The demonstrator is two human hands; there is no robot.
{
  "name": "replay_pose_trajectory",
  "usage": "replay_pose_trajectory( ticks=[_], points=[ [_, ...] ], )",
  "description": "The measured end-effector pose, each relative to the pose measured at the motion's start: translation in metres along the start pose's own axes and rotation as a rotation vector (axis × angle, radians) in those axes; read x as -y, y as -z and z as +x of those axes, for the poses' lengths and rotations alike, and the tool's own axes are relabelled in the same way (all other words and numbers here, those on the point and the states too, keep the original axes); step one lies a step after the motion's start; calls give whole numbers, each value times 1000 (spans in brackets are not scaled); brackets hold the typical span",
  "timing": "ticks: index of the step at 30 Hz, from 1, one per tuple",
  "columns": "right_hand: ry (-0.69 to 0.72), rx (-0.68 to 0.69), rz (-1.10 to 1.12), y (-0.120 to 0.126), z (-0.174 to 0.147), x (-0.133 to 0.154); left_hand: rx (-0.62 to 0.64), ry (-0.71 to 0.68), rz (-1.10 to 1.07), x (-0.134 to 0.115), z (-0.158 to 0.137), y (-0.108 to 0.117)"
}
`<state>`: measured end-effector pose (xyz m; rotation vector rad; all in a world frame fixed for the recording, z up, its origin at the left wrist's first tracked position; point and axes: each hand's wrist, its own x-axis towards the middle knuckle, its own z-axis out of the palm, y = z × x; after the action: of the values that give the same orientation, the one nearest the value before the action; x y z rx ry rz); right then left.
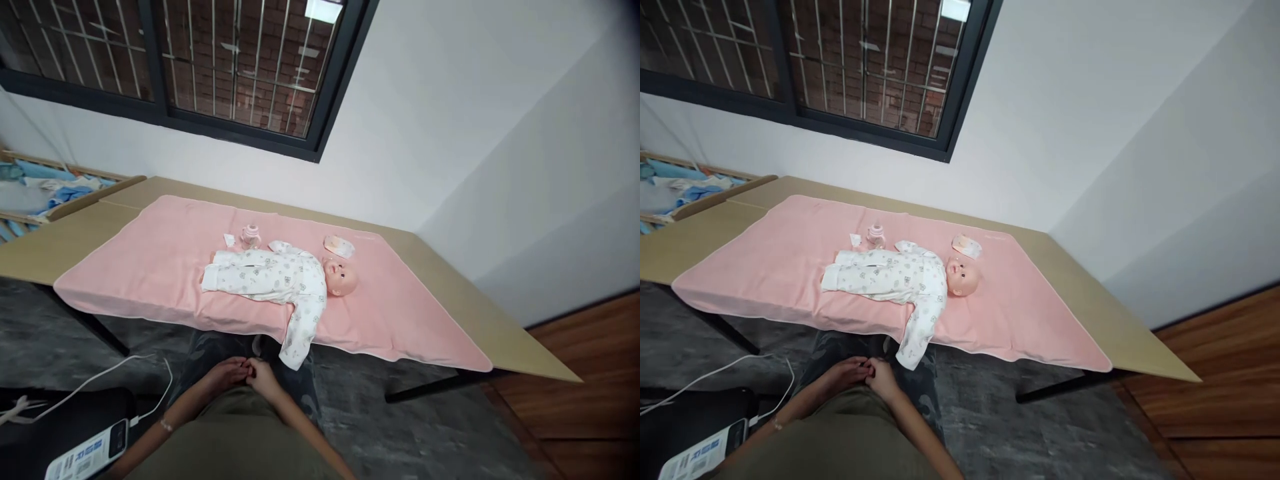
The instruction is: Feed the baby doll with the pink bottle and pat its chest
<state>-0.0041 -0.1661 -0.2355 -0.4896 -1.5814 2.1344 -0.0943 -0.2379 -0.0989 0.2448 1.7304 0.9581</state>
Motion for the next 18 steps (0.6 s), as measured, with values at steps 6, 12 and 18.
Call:
replay_pose_trajectory(
  ticks=[6,12,18],
  points=[
    [-124,0,231,6,-18,13,162,54,165,-59,-64,-15],
    [-130,-16,426,9,-34,23,584,-257,798,-205,-117,-78],
    [7,439,503,44,-60,60,339,-518,892,-276,-104,-115]
  ],
)
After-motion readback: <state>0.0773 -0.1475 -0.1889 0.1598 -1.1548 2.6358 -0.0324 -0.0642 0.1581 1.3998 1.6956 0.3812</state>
